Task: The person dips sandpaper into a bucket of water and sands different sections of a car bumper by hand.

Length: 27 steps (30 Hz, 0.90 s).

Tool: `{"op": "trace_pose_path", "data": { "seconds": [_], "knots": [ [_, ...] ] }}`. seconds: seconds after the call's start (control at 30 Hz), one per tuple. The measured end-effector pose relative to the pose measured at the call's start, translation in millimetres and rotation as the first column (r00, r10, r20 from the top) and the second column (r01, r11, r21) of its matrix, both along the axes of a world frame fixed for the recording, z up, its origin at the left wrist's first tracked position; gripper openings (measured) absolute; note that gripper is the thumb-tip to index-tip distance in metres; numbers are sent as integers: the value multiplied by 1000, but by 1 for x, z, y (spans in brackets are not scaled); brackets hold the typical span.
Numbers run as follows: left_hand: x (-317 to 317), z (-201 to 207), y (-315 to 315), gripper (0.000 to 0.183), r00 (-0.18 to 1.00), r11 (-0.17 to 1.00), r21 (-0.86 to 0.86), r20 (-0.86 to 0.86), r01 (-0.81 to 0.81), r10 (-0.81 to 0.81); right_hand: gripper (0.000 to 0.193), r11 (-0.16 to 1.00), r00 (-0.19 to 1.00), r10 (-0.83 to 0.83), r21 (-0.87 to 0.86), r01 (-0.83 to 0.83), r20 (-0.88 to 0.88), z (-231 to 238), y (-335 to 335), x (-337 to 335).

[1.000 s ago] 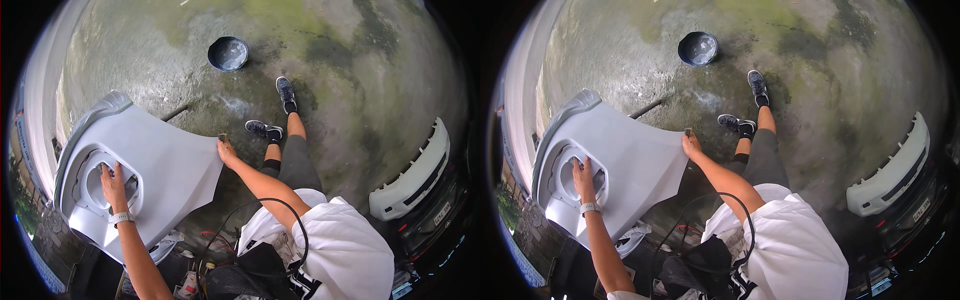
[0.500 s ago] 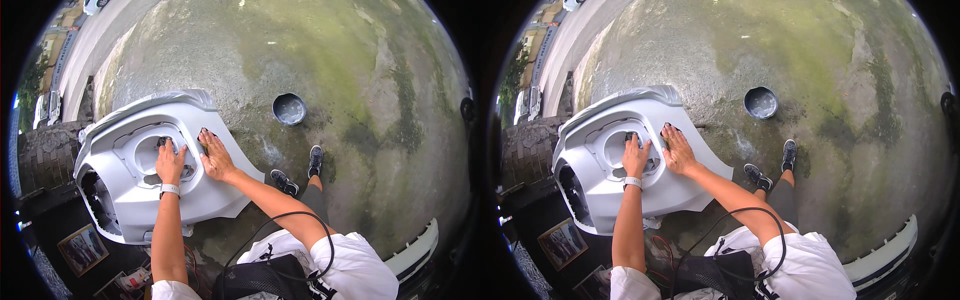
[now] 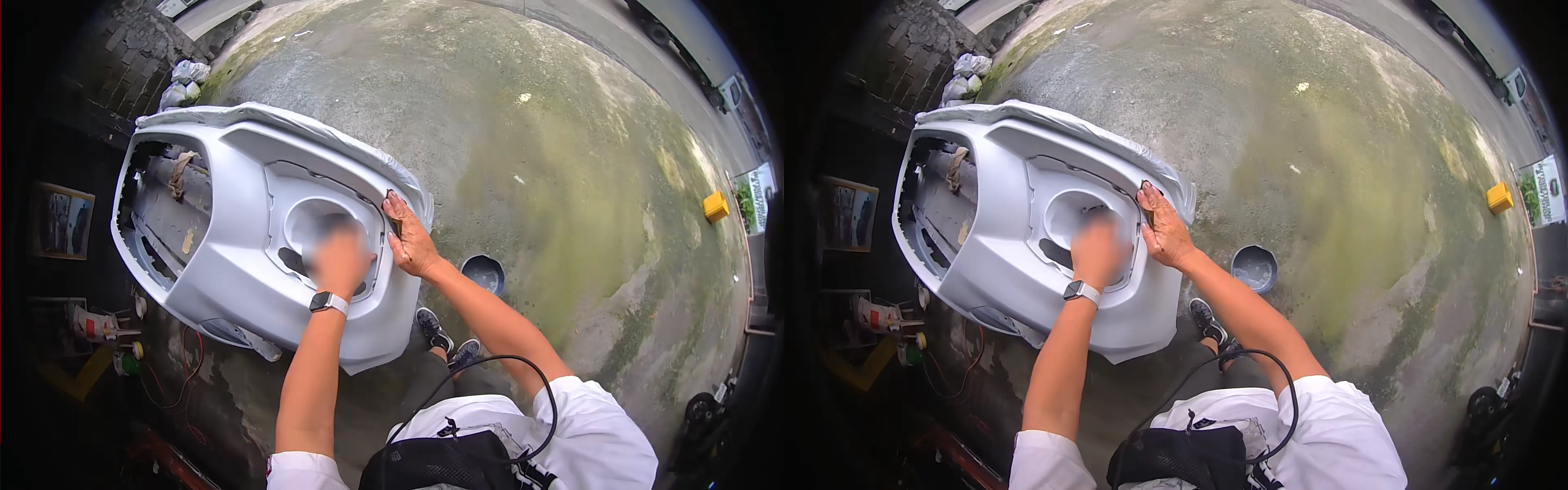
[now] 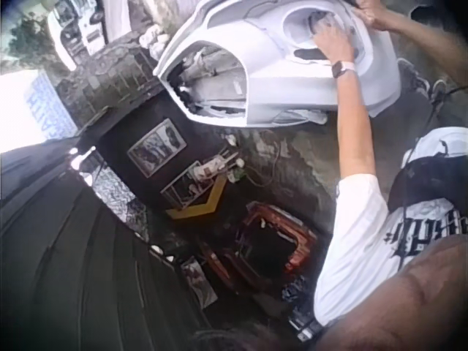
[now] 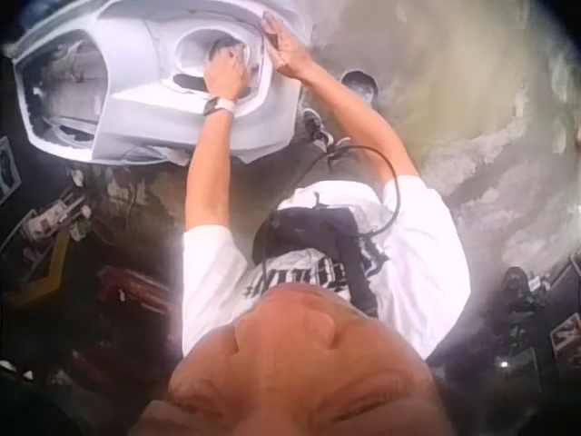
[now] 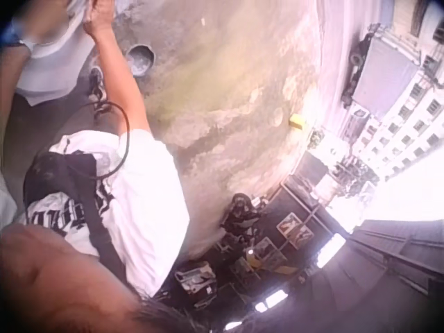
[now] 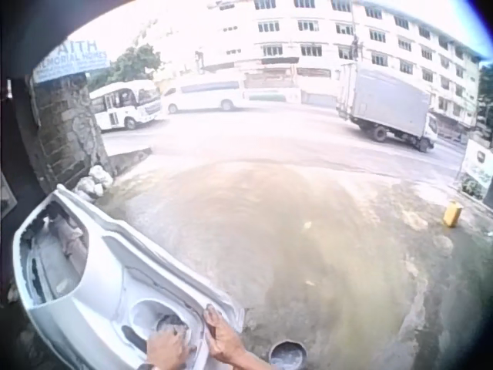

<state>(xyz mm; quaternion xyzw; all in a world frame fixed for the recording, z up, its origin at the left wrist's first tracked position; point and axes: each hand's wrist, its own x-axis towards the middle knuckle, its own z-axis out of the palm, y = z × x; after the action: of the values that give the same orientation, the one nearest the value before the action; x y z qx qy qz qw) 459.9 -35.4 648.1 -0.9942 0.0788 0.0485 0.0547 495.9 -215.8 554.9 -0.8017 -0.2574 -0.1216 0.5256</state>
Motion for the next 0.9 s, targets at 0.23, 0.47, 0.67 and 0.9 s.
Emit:
{"op": "trace_pose_path", "data": {
  "seconds": [0.23, 0.47, 0.67, 0.9],
  "knots": [
    [-3, -3, 5, 64, 995, 990, -133, 80, -42, 53, 67, 989, 967, 145, 44, -139, -209, 20, -47, -24],
    [-6, 4, -1, 63, 995, 976, -208, 63, -69, 84, 79, 624, 838, 494, -766, -157, 231, 83, -43, 60],
    [-4, 1, -4, 62, 990, 979, -181, 86, -96, 113, 82, 434, 751, 659, -839, -329, 47, 56, -76, 40],
    [-8, 6, -7, 62, 985, 971, -187, 66, -147, 162, 79, 349, 569, 790, -931, -109, 229, 123, -28, 133]
  ]
}}
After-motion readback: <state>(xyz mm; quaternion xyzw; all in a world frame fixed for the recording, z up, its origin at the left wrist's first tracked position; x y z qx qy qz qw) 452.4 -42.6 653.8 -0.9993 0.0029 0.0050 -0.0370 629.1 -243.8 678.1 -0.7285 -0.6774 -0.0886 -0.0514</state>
